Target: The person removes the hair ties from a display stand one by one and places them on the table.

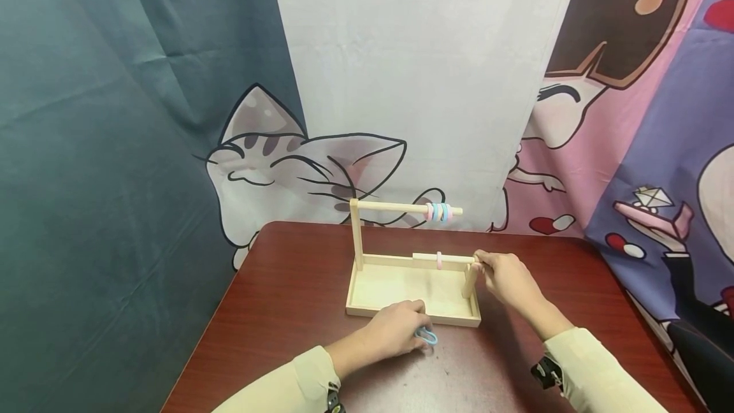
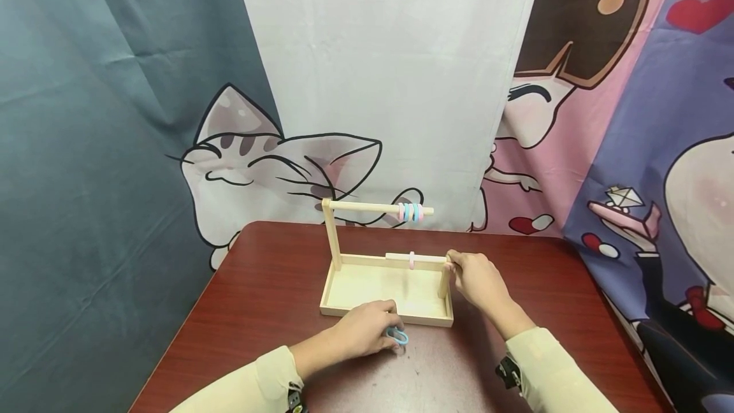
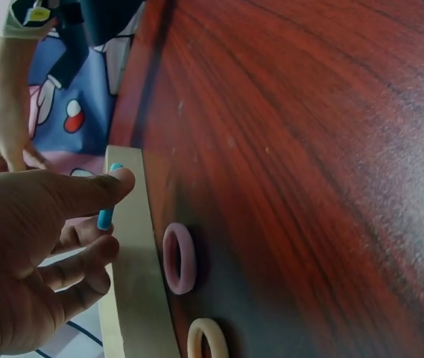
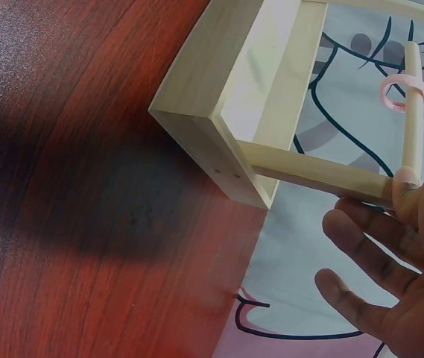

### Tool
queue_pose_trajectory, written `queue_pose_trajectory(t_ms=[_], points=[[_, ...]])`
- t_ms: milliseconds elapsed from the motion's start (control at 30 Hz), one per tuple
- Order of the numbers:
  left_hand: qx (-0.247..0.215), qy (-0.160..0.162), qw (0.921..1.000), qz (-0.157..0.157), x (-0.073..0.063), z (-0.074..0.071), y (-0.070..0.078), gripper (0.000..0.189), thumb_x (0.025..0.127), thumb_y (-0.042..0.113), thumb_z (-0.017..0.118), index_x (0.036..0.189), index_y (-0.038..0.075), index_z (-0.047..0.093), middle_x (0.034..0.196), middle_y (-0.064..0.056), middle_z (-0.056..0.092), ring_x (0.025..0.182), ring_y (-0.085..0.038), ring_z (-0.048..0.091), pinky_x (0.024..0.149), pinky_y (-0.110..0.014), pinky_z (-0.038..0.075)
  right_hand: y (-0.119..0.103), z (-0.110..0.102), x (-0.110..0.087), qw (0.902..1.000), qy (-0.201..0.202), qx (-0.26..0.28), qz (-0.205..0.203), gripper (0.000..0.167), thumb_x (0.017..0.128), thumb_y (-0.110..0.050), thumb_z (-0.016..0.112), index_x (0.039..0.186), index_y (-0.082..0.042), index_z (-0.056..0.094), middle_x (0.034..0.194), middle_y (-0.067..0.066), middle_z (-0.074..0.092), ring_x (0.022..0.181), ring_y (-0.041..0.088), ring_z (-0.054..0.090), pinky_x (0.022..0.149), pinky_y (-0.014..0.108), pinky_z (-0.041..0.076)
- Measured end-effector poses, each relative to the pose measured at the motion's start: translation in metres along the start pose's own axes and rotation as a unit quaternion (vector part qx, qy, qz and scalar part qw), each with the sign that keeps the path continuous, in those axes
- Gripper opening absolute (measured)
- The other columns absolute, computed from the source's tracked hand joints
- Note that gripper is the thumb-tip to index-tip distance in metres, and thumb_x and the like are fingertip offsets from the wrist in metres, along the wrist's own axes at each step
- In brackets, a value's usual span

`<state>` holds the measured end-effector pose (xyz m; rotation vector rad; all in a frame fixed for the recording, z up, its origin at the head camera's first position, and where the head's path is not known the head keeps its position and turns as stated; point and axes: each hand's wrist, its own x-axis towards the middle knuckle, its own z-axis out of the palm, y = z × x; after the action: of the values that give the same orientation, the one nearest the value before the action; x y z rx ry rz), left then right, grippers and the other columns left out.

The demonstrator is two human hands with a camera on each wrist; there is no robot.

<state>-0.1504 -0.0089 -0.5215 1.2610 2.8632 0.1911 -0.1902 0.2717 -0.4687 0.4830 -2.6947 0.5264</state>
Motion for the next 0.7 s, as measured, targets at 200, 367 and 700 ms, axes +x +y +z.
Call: queue_pose_trajectory(t_ms=[200, 367, 700], points=[[0.009, 0.003, 0.9999, 0.008, -0.0005, 0.0037, 0.0055, 0.027, 0.093, 0.043, 0.09, 0.117, 0.033, 0.084, 0.101, 0.016, 0.067, 0.09, 0.003, 0.062, 0.074, -0.013, 0.052, -0.0003, 0.0004, -0.0005, 1.0, 0.004, 0.001, -0.002, 0.025, 0.1, -0.003, 0.077, 0.084, -0.014, 0.061, 0.069, -0.001, 0.048, 0.065, 0.018, 0.047, 0.056, 0.036, 0.04], [0.013, 0.0, 0.9996, 0.025, -0.0024, 0.0056, 0.0071, 0.031, 0.093, 0.038, 0.091, 0.122, 0.031, 0.083, 0.109, 0.015, 0.074, 0.101, -0.001, 0.07, 0.085, -0.016, 0.058, -0.0009, -0.0002, -0.0015, 1.0, 0.002, 0.004, 0.002, 0.018, 0.099, -0.002, 0.078, 0.089, -0.012, 0.066, 0.07, 0.0, 0.053, 0.066, 0.019, 0.048, 0.058, 0.04, 0.044], [0.042, 0.008, 0.9974, 0.058, -0.0033, 0.008, 0.0088, 0.039, 0.085, 0.023, 0.095, 0.12, 0.033, 0.083, 0.111, 0.018, 0.077, 0.101, -0.001, 0.073, 0.086, -0.015, 0.059, -0.0005, 0.0001, -0.0021, 1.0, 0.008, -0.004, -0.001, 0.016, 0.099, -0.003, 0.078, 0.091, -0.011, 0.068, 0.07, 0.001, 0.055, 0.066, 0.019, 0.049, 0.057, 0.042, 0.045]])
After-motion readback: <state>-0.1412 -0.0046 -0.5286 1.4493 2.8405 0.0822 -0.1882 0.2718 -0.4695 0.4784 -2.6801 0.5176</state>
